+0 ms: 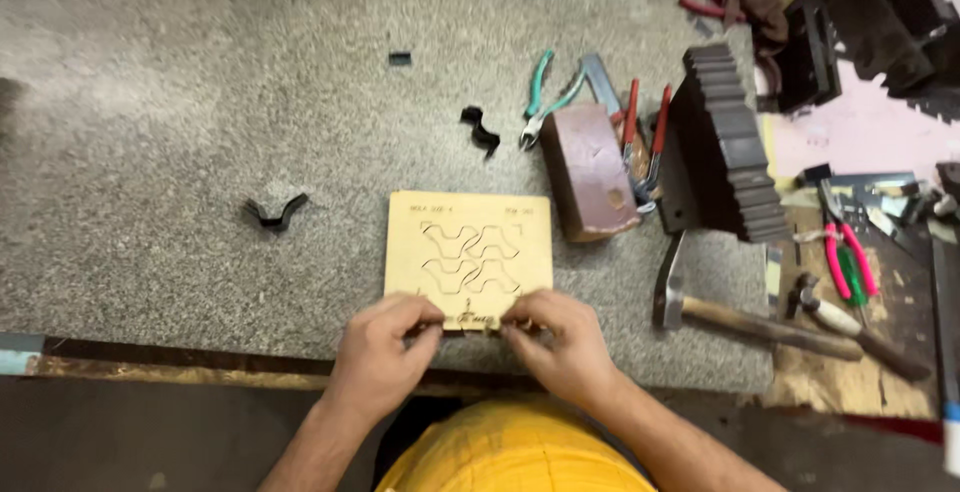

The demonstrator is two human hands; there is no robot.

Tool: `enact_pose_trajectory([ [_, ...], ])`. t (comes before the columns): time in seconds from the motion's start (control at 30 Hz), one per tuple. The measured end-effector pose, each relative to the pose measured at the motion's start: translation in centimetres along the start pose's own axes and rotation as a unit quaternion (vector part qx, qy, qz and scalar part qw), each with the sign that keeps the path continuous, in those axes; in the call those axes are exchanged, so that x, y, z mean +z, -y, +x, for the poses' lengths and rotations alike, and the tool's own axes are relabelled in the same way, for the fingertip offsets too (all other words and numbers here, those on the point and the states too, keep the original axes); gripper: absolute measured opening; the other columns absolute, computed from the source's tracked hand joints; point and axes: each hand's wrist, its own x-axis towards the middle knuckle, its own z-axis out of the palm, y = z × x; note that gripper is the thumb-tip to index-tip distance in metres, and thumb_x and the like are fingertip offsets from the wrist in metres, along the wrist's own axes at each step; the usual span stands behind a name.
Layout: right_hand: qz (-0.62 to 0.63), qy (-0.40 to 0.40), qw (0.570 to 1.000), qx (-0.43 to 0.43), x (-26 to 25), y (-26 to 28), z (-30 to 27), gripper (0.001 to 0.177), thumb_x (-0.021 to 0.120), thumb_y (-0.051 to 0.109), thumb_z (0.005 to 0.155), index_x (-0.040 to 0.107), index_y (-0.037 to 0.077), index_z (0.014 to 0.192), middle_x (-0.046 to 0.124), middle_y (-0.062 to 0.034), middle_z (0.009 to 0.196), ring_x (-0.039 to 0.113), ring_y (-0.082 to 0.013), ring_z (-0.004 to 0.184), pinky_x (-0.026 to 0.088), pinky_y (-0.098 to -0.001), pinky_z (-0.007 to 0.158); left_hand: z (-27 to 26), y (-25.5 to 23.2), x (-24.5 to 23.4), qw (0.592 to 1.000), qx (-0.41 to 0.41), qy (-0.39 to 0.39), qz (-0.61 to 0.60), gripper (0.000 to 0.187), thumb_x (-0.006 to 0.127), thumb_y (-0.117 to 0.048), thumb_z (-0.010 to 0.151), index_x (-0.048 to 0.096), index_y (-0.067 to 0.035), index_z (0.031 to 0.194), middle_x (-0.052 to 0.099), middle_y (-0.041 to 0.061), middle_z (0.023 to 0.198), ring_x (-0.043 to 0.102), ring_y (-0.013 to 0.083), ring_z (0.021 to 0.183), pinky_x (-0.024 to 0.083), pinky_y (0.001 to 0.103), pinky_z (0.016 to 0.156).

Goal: The person repeatedly places small metal pieces into a wooden template, then uses a manual press to bend them. They also use a hammer to tap the pieces on a stepped metal block to refine the shape. The process is repeated for several pieces.

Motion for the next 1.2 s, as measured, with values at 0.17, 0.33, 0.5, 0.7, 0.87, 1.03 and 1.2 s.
enact_pose_trajectory([
  [0.17,-0.057,-0.065,0.996,0.003,3.5,-0.4,2.4,0.016,0.082,0.007,0.078,0.074,0.004,0.092,0.074,-0.0101,0.091,0.072,-0.0249,0.081,0.058,-0.0339,0.070,2.2,2.5,-0.4,0.987,0.114,-0.034,0.106,0.011,0.075,-0.005,0.080,0.070,-0.005,0.089,0.072,0.010,0.090,0.067,0.0318,0.087,0.054,0.041,0.078],
  [0.33,-0.081,-0.109,0.991,-0.005,4.8,-0.8,2.2,0.018,0.083,0.004,0.078,0.073,0.003,0.092,0.074,-0.0098,0.093,0.073,-0.0242,0.083,0.058,-0.0327,0.072,2.9,4.2,-0.7,0.978,0.183,-0.009,0.100,0.012,0.075,-0.004,0.080,0.069,-0.005,0.090,0.071,0.010,0.088,0.066,0.0304,0.085,0.053,0.043,0.078],
  [0.5,-0.079,-0.113,0.990,-0.007,5.1,-0.7,2.7,0.019,0.083,0.001,0.079,0.073,0.003,0.094,0.075,-0.0093,0.095,0.074,-0.0223,0.083,0.059,-0.0305,0.070,3.6,4.9,-1.2,0.971,0.224,0.010,0.076,0.013,0.076,-0.002,0.080,0.066,-0.003,0.089,0.070,0.010,0.087,0.066,0.0280,0.082,0.052,0.042,0.076],
  [0.7,-0.050,-0.106,0.993,0.015,4.8,-0.8,3.3,0.021,0.081,-0.004,0.079,0.072,0.003,0.096,0.075,-0.0101,0.098,0.075,-0.0222,0.085,0.060,-0.0298,0.072,4.1,5.5,-1.4,0.971,0.232,0.027,0.044,0.015,0.079,-0.001,0.079,0.066,-0.002,0.088,0.069,0.011,0.085,0.066,0.0279,0.079,0.051,0.041,0.073],
  [0.87,-0.062,-0.083,0.994,0.023,4.5,-1.0,3.4,0.021,0.082,-0.004,0.078,0.072,0.003,0.095,0.075,-0.0099,0.098,0.075,-0.0221,0.087,0.060,-0.0300,0.073,4.7,5.6,-1.6,0.974,0.222,0.029,0.028,0.016,0.079,0.001,0.079,0.066,0.000,0.089,0.068,0.012,0.087,0.065,0.0283,0.079,0.052,0.040,0.072],
  [1.03,-0.043,-0.057,0.997,0.036,4.0,-0.9,3.9,0.019,0.081,-0.004,0.079,0.072,0.003,0.095,0.075,-0.0098,0.099,0.076,-0.0201,0.087,0.061,-0.0280,0.073,5.5,5.6,-1.8,0.972,0.232,0.035,0.007,0.017,0.080,0.002,0.077,0.067,0.002,0.088,0.068,0.013,0.087,0.064,0.0275,0.076,0.052,0.039,0.067],
  [1.2,-0.013,-0.027,0.999,0.045,3.6,-1.0,4.2,0.018,0.081,-0.004,0.081,0.073,0.003,0.096,0.075,-0.0102,0.101,0.077,-0.0191,0.087,0.063,-0.0265,0.072,5.7,5.9,-1.7,0.970,0.237,0.053,0.001,0.015,0.081,0.003,0.078,0.067,0.001,0.085,0.069,0.010,0.087,0.064,0.0220,0.073,0.051,0.035,0.064],
])
